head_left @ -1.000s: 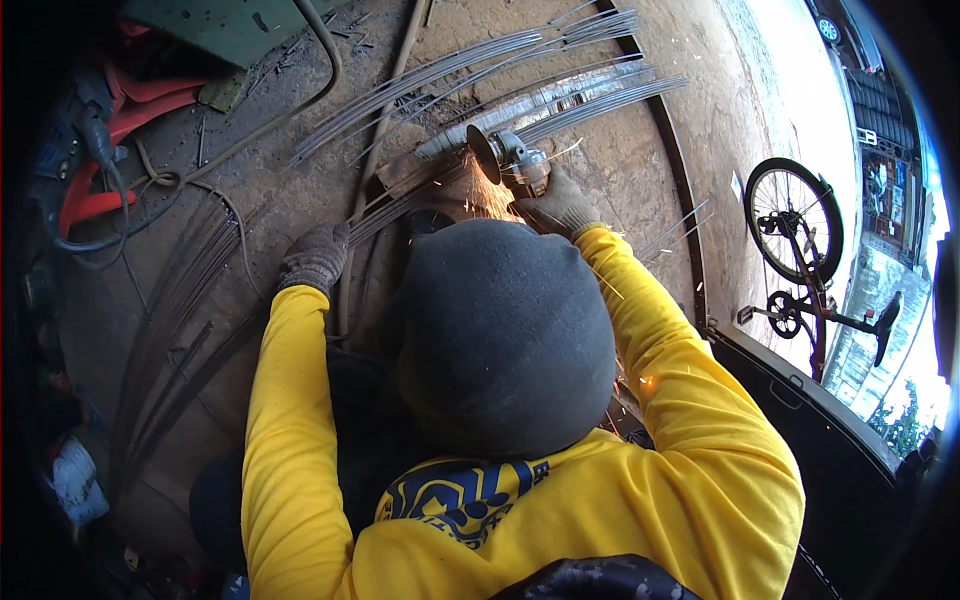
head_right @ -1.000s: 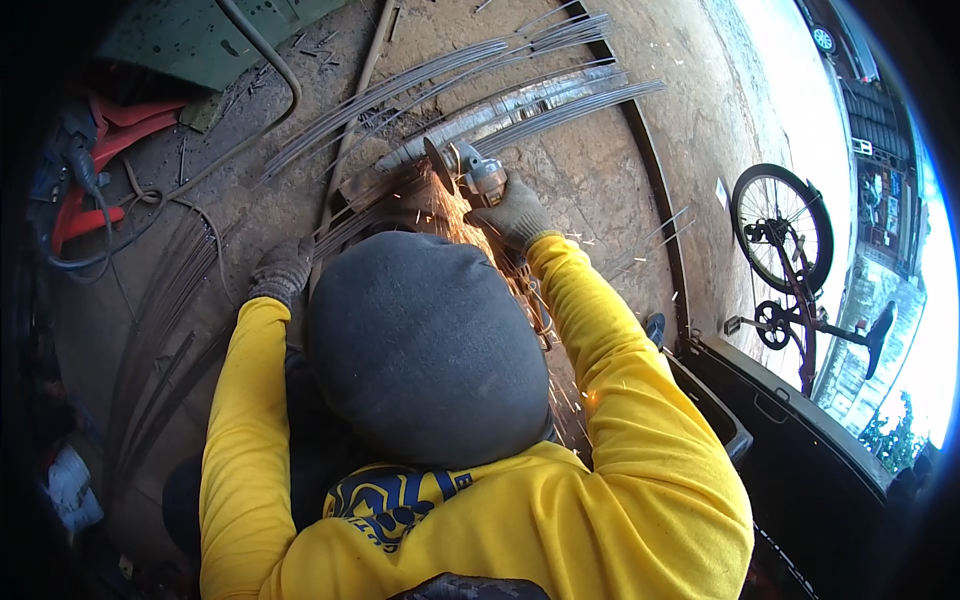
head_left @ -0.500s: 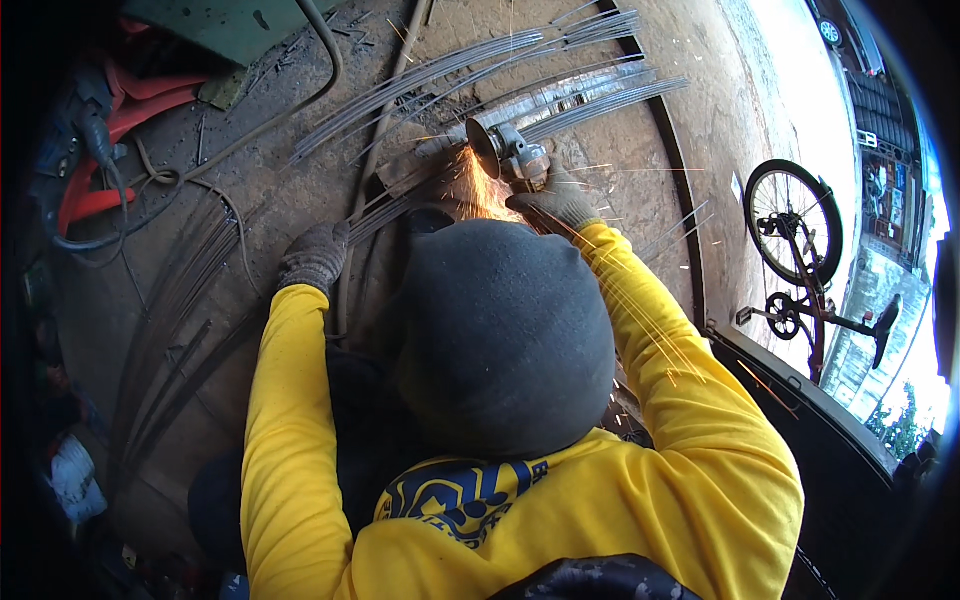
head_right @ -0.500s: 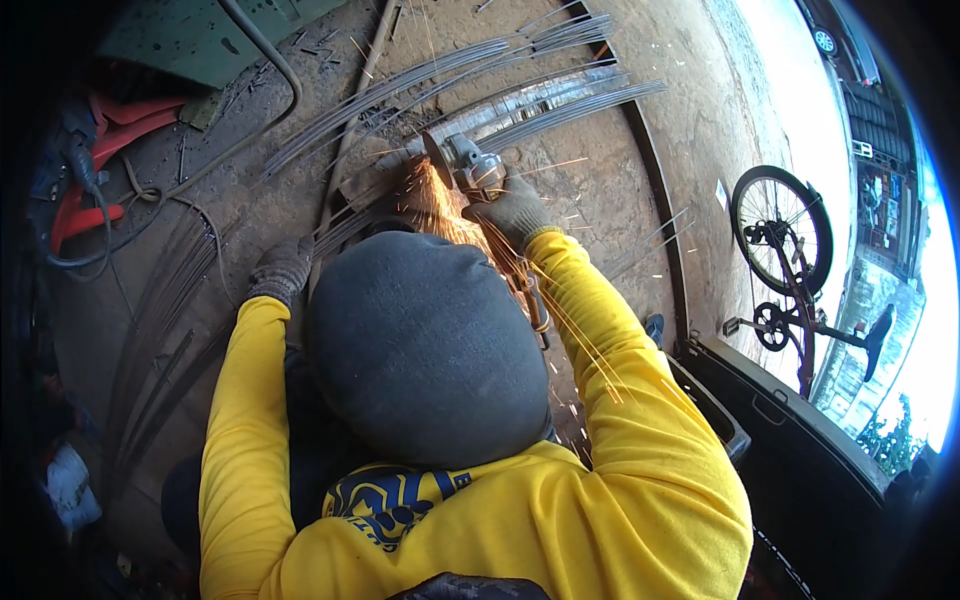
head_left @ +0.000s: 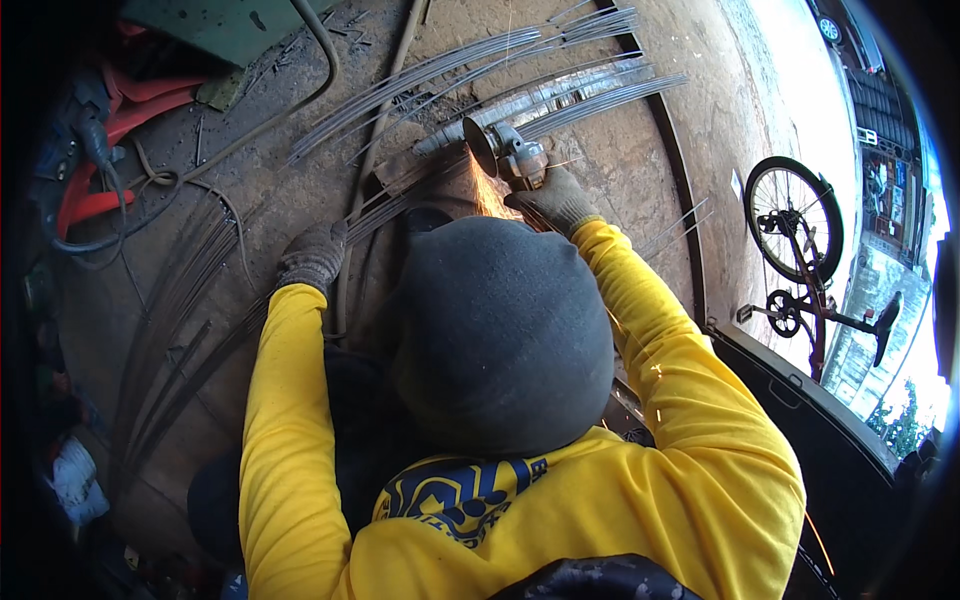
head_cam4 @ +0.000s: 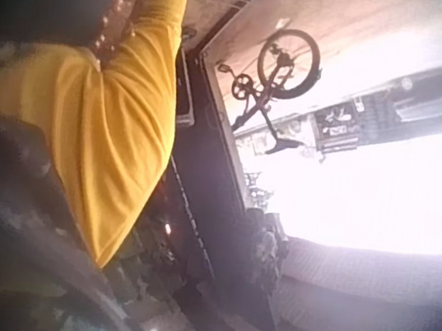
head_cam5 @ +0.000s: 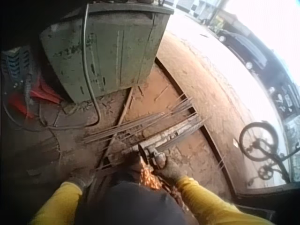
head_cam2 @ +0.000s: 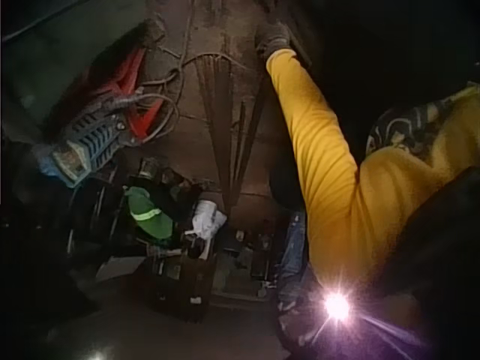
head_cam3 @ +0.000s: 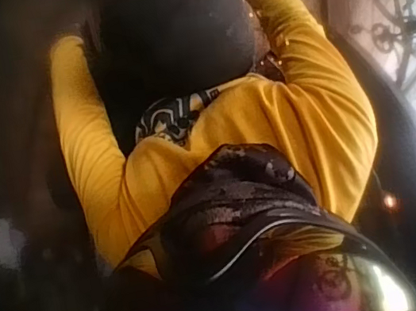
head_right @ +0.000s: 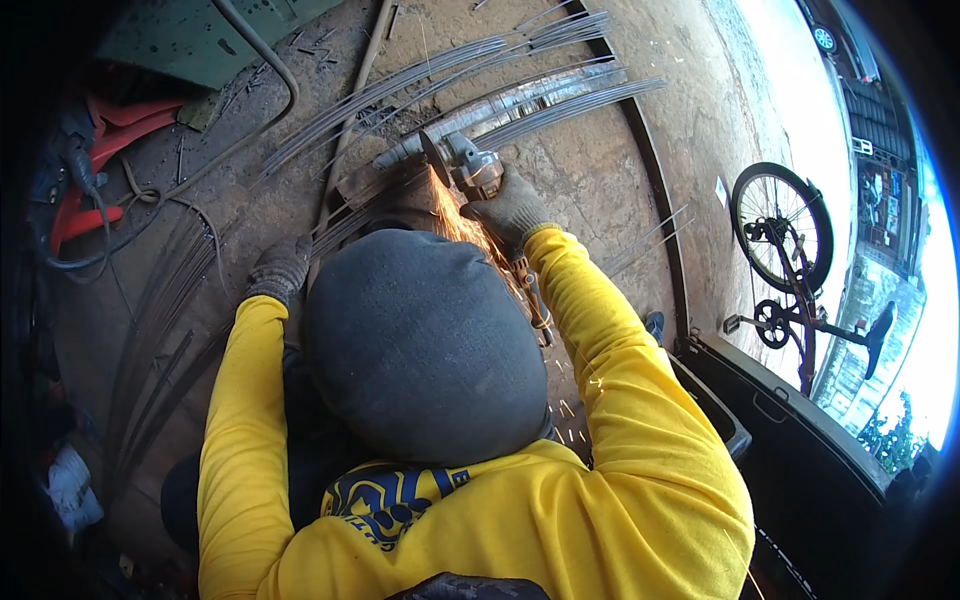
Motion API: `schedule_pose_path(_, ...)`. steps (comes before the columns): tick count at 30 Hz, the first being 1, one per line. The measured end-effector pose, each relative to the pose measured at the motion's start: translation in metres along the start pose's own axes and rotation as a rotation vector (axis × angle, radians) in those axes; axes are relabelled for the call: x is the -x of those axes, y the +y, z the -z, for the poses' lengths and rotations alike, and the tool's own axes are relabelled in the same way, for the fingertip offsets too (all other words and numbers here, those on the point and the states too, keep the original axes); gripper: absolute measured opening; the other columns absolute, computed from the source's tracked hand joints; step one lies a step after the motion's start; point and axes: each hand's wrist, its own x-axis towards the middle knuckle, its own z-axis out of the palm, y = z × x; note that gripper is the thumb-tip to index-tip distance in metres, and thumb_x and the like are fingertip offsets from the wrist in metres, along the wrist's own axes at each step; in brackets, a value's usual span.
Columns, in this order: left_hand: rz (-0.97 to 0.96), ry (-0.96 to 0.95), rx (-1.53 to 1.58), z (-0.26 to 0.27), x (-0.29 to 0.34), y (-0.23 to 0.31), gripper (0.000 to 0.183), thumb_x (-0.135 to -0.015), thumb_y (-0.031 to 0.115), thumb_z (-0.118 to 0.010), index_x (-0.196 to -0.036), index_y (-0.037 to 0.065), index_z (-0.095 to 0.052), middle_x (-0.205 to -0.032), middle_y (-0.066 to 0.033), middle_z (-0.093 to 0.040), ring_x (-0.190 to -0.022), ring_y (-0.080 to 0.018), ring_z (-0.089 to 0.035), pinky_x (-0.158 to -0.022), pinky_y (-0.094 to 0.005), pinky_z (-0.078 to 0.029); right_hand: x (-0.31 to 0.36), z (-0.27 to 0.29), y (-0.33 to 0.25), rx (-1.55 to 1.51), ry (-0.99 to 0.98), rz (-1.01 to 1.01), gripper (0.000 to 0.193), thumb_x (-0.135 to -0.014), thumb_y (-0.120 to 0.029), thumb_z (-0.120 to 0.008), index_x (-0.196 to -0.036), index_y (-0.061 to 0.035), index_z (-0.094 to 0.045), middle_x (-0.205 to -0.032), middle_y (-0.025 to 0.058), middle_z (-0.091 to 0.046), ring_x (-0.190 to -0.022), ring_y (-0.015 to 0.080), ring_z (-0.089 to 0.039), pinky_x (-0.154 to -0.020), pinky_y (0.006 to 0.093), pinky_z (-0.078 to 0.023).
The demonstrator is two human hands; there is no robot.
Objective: The person uses an angle grinder to cut several metal rods on a fabrication floor.
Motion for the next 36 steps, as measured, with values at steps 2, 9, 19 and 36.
schedule_pose_path(2,-0.004,0.005,0.005,0.000,0.000,0.000,0.065,-0.105,0.055,-0.032,-0.131,0.005,-0.064,-0.139,-0.0229,-0.059,-0.131,-0.0434,-0.054,-0.112,-0.0512,-0.041,0.002,0.003,-0.007,0.009,-0.009,-0.012,0.101,-0.064,-0.045,-0.087,-0.141,0.0036,-0.045,-0.124,0.0314,-0.066,-0.118,0.0439,-0.064,-0.101,0.0451,-0.051)
schedule_pose_path(9,-0.003,0.016,0.026,0.003,0.004,0.002,0.064,-0.105,0.054,-0.033,-0.132,0.005,-0.064,-0.140,-0.0231,-0.059,-0.132,-0.0432,-0.053,-0.113,-0.0510,-0.040,-0.004,0.000,-0.002,0.058,0.027,0.020,0.101,-0.064,-0.046,-0.087,-0.141,0.0055,-0.045,-0.126,0.0316,-0.065,-0.119,0.0440,-0.064,-0.102,0.0441,-0.051)
schedule_pose_path(19,-0.013,0.018,0.024,0.004,0.007,0.004,0.063,-0.104,0.054,-0.034,-0.130,0.005,-0.065,-0.138,-0.0237,-0.060,-0.130,-0.0439,-0.054,-0.111,-0.0509,-0.042,0.000,0.002,-0.006,0.032,-0.007,-0.032,0.105,-0.063,-0.044,-0.087,-0.144,0.0055,-0.042,-0.125,0.0334,-0.064,-0.118,0.0449,-0.064,-0.101,0.0451,-0.051)
schedule_pose_path(36,-0.008,0.027,0.005,-0.002,-0.002,-0.001,0.064,-0.104,0.055,-0.034,-0.129,0.005,-0.065,-0.136,-0.0235,-0.061,-0.128,-0.0437,-0.056,-0.110,-0.0515,-0.043,-0.007,-0.003,0.002,0.027,0.010,0.008,0.108,-0.061,-0.046,-0.088,-0.144,0.0045,-0.042,-0.125,0.0316,-0.065,-0.118,0.0444,-0.064,-0.101,0.0453,-0.051)
